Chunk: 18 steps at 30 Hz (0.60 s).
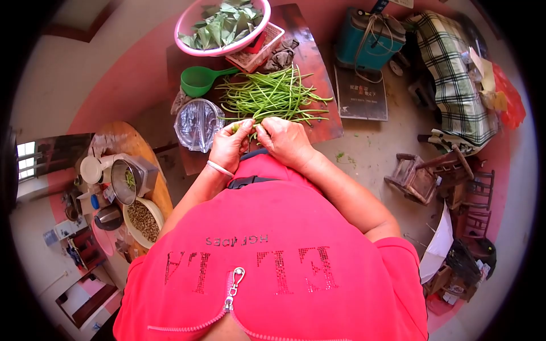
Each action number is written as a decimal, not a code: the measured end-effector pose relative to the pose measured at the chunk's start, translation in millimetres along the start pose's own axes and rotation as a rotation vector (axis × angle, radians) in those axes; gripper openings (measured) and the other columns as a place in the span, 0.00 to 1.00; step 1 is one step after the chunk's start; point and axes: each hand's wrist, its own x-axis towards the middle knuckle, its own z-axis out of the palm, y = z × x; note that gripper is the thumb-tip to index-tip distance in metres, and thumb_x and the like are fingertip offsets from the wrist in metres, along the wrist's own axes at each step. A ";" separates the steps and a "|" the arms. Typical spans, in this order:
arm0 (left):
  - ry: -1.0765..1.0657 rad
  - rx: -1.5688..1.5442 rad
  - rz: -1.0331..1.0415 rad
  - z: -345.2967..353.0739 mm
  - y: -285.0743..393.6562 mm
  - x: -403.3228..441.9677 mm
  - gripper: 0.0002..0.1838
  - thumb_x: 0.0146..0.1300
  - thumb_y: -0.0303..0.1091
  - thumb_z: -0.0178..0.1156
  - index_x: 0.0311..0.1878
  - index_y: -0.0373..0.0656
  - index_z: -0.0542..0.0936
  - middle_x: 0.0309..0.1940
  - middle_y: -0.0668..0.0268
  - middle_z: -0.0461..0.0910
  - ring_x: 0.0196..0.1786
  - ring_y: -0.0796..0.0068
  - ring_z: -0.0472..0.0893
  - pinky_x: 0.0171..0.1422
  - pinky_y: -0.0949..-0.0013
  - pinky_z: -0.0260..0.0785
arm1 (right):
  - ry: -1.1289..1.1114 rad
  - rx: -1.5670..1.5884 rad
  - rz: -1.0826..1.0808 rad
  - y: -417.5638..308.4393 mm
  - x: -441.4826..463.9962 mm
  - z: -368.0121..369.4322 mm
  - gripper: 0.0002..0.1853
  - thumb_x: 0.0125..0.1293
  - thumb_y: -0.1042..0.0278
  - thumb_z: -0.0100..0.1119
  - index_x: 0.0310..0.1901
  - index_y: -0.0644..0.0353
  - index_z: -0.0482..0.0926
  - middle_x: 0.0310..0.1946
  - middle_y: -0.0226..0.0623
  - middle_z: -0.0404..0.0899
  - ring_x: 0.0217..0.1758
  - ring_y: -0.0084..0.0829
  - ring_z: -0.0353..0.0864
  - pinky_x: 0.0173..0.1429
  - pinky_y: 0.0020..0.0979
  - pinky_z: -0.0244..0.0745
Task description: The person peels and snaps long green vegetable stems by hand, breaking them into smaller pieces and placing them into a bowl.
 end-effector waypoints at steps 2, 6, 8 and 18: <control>0.066 0.079 0.096 3.4 2.0 -4.4 0.09 0.60 0.34 0.63 0.39 0.39 0.81 0.24 0.75 0.78 0.20 0.92 0.63 0.21 0.84 0.51 | -0.055 -0.035 0.012 -0.3 -1.4 2.0 0.15 0.65 0.58 0.50 0.26 0.60 0.72 0.23 0.44 0.76 0.29 0.47 0.77 0.33 0.46 0.72; 0.070 0.345 0.390 1.5 -4.6 -0.2 0.08 0.59 0.32 0.63 0.39 0.39 0.81 0.25 0.67 0.81 0.22 0.80 0.79 0.21 0.80 0.67 | -0.119 -0.033 0.027 1.1 -3.7 7.8 0.15 0.65 0.58 0.49 0.27 0.60 0.73 0.24 0.44 0.77 0.30 0.47 0.78 0.34 0.46 0.72; 0.061 0.410 0.551 0.1 -11.4 6.1 0.08 0.59 0.31 0.63 0.39 0.37 0.81 0.23 0.66 0.81 0.21 0.79 0.79 0.22 0.79 0.68 | -0.125 0.011 0.048 0.5 -4.7 9.0 0.14 0.65 0.58 0.50 0.28 0.60 0.74 0.26 0.45 0.78 0.31 0.47 0.78 0.35 0.45 0.72; 0.128 0.100 0.008 -3.8 -9.0 6.7 0.10 0.59 0.39 0.64 0.32 0.43 0.81 0.21 0.75 0.74 0.15 0.89 0.61 0.17 0.82 0.49 | -0.217 0.273 0.035 4.8 -5.9 -2.6 0.13 0.65 0.64 0.51 0.26 0.63 0.74 0.23 0.42 0.77 0.27 0.39 0.77 0.34 0.36 0.71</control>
